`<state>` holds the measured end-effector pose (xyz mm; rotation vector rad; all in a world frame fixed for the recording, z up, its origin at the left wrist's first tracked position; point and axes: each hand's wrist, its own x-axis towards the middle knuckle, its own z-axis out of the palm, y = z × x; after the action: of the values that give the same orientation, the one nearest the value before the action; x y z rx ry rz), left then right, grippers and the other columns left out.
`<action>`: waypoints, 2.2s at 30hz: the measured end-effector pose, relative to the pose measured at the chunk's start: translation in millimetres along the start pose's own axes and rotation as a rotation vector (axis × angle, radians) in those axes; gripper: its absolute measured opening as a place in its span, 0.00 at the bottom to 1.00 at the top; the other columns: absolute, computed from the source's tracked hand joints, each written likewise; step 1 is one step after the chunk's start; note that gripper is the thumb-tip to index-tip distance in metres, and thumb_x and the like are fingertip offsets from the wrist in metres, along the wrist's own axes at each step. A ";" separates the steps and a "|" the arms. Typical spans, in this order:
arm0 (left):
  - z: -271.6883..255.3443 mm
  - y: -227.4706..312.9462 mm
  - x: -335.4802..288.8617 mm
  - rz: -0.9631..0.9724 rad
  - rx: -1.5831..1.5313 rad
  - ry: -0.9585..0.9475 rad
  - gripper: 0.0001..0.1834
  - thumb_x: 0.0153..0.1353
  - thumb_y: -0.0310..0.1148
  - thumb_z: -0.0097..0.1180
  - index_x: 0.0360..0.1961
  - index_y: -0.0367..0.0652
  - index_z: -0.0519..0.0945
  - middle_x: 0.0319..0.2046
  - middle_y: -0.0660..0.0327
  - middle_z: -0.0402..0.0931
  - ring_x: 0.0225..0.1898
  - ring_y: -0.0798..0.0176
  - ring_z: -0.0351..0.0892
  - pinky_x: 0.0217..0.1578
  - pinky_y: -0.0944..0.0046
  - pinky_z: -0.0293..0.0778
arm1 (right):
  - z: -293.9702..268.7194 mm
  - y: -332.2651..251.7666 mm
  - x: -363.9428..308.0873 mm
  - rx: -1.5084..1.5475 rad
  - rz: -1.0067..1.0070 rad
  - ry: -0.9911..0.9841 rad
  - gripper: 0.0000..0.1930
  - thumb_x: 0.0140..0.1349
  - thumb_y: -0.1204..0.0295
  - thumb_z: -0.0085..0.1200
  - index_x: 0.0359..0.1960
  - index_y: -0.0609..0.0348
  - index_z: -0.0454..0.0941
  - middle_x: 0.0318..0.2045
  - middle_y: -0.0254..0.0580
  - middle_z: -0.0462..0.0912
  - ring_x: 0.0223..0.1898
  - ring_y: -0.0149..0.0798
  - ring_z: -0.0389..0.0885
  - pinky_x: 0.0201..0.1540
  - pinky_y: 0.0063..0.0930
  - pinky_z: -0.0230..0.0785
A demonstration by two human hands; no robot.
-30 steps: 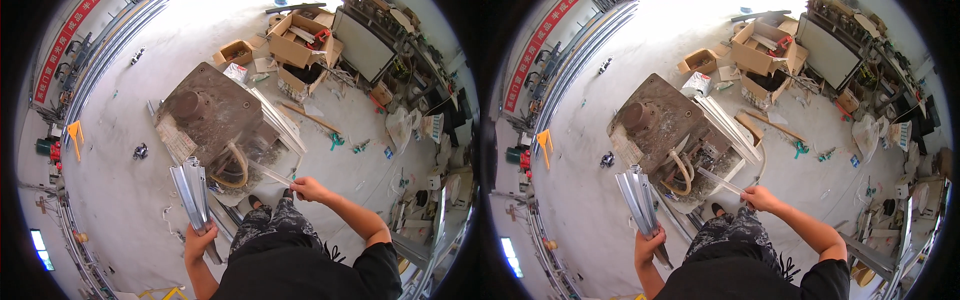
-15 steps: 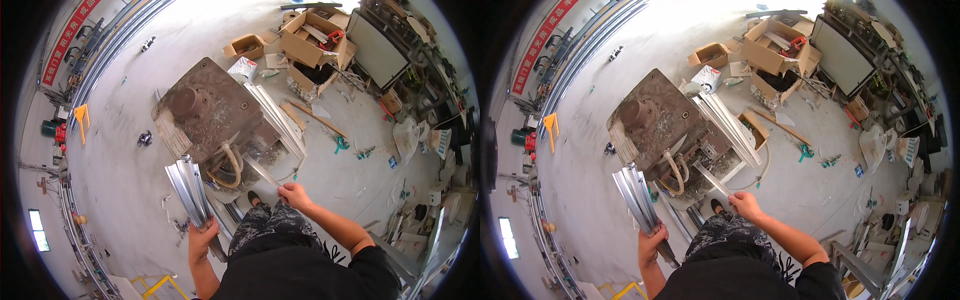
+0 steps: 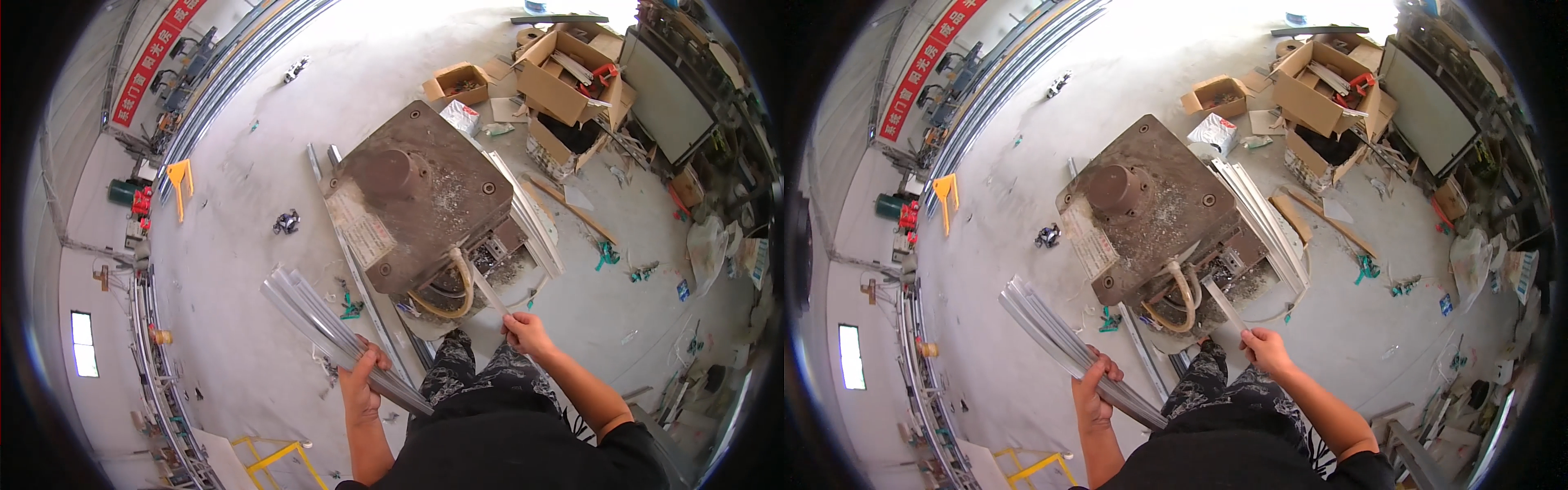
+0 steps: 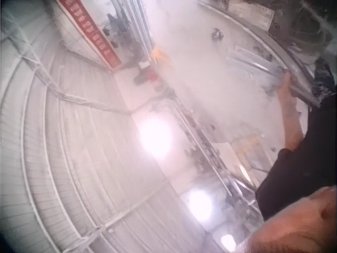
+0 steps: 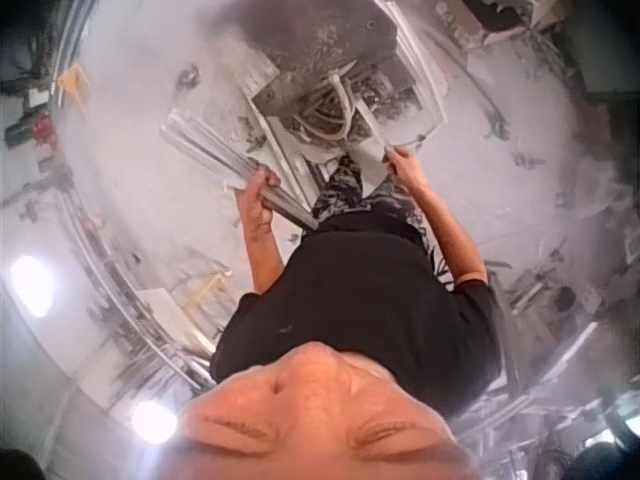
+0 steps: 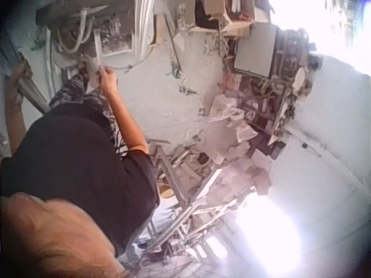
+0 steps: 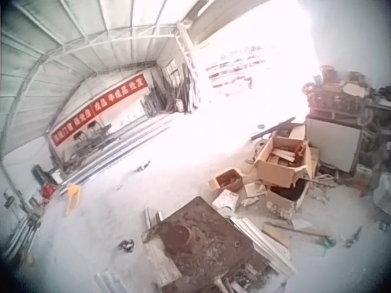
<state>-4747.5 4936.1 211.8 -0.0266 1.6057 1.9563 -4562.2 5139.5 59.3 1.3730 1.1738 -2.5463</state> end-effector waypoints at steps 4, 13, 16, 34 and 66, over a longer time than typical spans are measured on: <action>-26.7 4.9 31.2 -0.059 -0.145 0.092 0.16 0.51 0.27 0.56 0.41 0.42 0.67 0.24 0.63 0.66 0.26 0.66 0.67 0.28 0.65 0.65 | 12.3 -3.9 -0.5 -0.102 -0.011 0.073 0.16 0.64 0.64 0.48 0.23 0.64 0.74 0.11 0.32 0.67 0.11 0.25 0.61 0.14 0.21 0.50; -65.0 17.3 107.1 -0.141 -0.245 0.060 0.15 0.54 0.28 0.56 0.42 0.43 0.68 0.27 0.62 0.70 0.27 0.66 0.68 0.29 0.65 0.68 | 21.8 -11.1 -10.3 -0.066 -0.022 0.169 0.15 0.63 0.64 0.49 0.24 0.64 0.76 0.12 0.32 0.69 0.11 0.24 0.63 0.14 0.19 0.51; -59.7 23.3 122.5 -0.164 -0.232 0.054 0.14 0.55 0.29 0.55 0.42 0.43 0.69 0.28 0.61 0.70 0.28 0.65 0.69 0.31 0.64 0.69 | 22.6 -10.2 -10.1 -0.108 -0.014 0.200 0.14 0.63 0.64 0.50 0.25 0.63 0.76 0.12 0.31 0.70 0.11 0.24 0.63 0.14 0.19 0.52; -20.1 -18.3 44.3 -0.194 -0.488 -0.075 0.14 0.51 0.27 0.50 0.41 0.40 0.70 0.33 0.56 0.70 0.36 0.57 0.72 0.41 0.56 0.72 | 14.9 17.8 3.7 -0.269 -0.206 0.160 0.15 0.64 0.63 0.47 0.29 0.63 0.77 0.13 0.34 0.72 0.16 0.26 0.69 0.19 0.22 0.59; -57.4 -36.0 11.2 -0.171 -0.436 0.122 0.25 0.53 0.22 0.55 0.53 0.41 0.66 0.35 0.59 0.72 0.39 0.60 0.73 0.49 0.56 0.71 | -51.9 83.3 -86.5 -0.763 -0.502 0.596 0.05 0.60 0.71 0.50 0.37 0.56 0.72 0.18 0.44 0.77 0.19 0.44 0.77 0.22 0.34 0.68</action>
<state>-4760.2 4892.5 160.3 -0.4484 1.1734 2.1608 -4443.5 5084.9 54.4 1.7679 2.4936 -1.5087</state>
